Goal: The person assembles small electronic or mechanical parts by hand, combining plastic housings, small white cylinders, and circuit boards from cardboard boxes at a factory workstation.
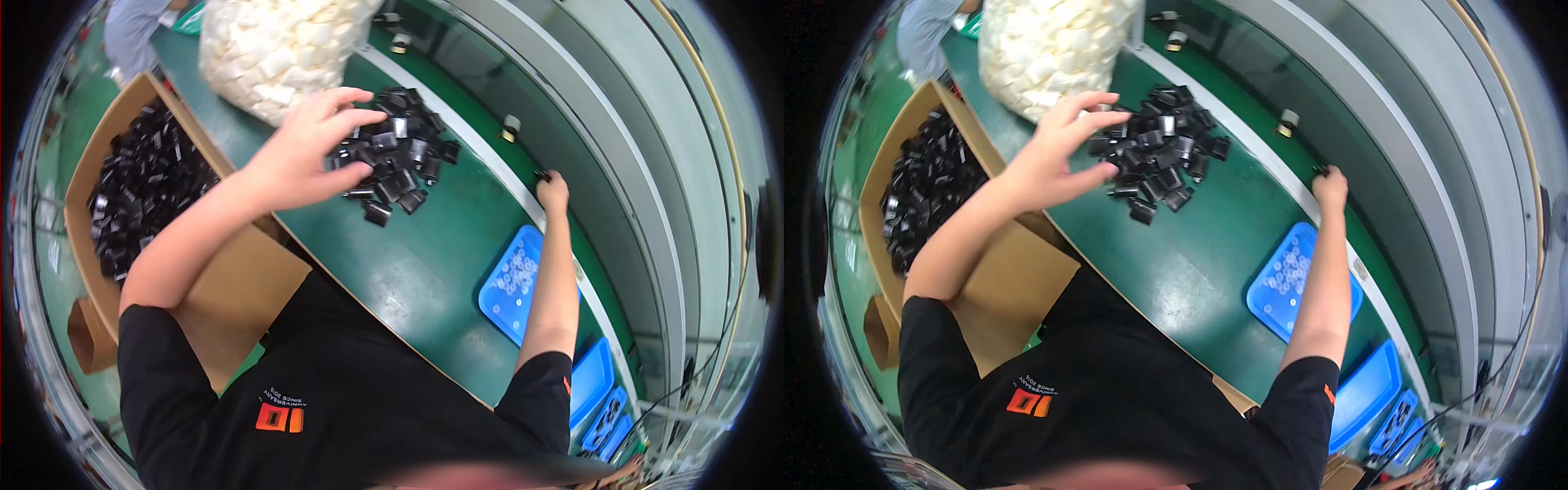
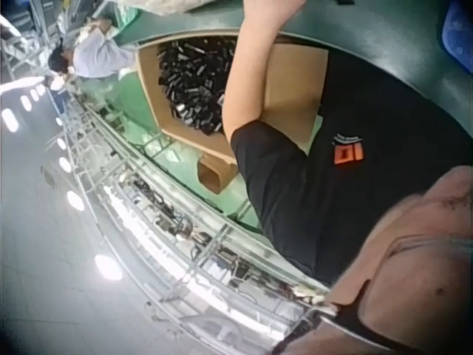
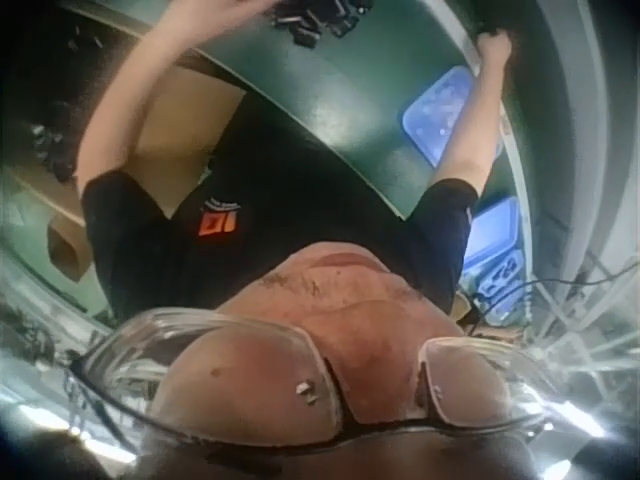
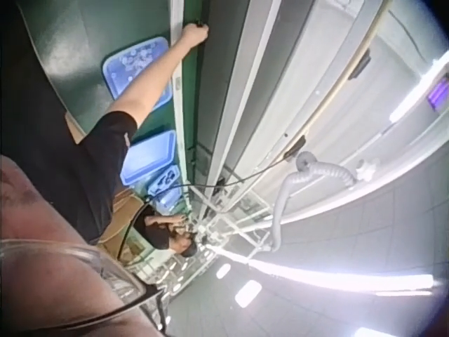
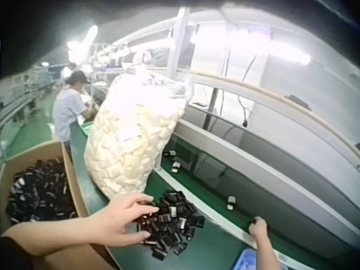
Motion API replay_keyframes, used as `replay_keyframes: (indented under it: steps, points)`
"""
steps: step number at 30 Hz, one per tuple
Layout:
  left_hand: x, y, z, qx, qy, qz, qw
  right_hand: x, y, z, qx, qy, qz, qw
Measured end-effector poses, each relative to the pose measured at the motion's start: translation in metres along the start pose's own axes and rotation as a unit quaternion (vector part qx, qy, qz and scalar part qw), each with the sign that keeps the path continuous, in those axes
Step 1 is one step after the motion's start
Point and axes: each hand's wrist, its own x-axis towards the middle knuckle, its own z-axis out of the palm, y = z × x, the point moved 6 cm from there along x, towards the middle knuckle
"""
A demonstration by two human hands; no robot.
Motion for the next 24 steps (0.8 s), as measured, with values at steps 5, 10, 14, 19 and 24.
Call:
replay_keyframes:
  steps: [5, 10, 14, 19, 24]
  points:
    - [-0.103, -0.081, -0.082, 0.042, 0.136, -0.153, 0.978, -0.002, -0.044, -0.024, -0.104, 0.083, 0.09, 0.987]
    - [-0.21, -0.194, -0.1, 0.115, 0.178, -0.321, 0.923, 0.059, -0.072, 0.058, 0.218, 0.019, -0.169, 0.961]
    - [-0.281, -0.212, -0.075, 0.144, -0.05, -0.421, 0.894, 0.069, -0.11, 0.095, 0.169, -0.012, -0.155, 0.973]
    - [-0.291, -0.214, -0.051, 0.101, -0.091, -0.353, 0.926, 0.044, -0.111, 0.065, 0.048, 0.093, -0.13, 0.986]
    - [-0.252, -0.207, -0.01, 0.069, -0.15, -0.324, 0.932, 0.037, -0.097, 0.043, 0.148, 0.063, -0.099, 0.982]
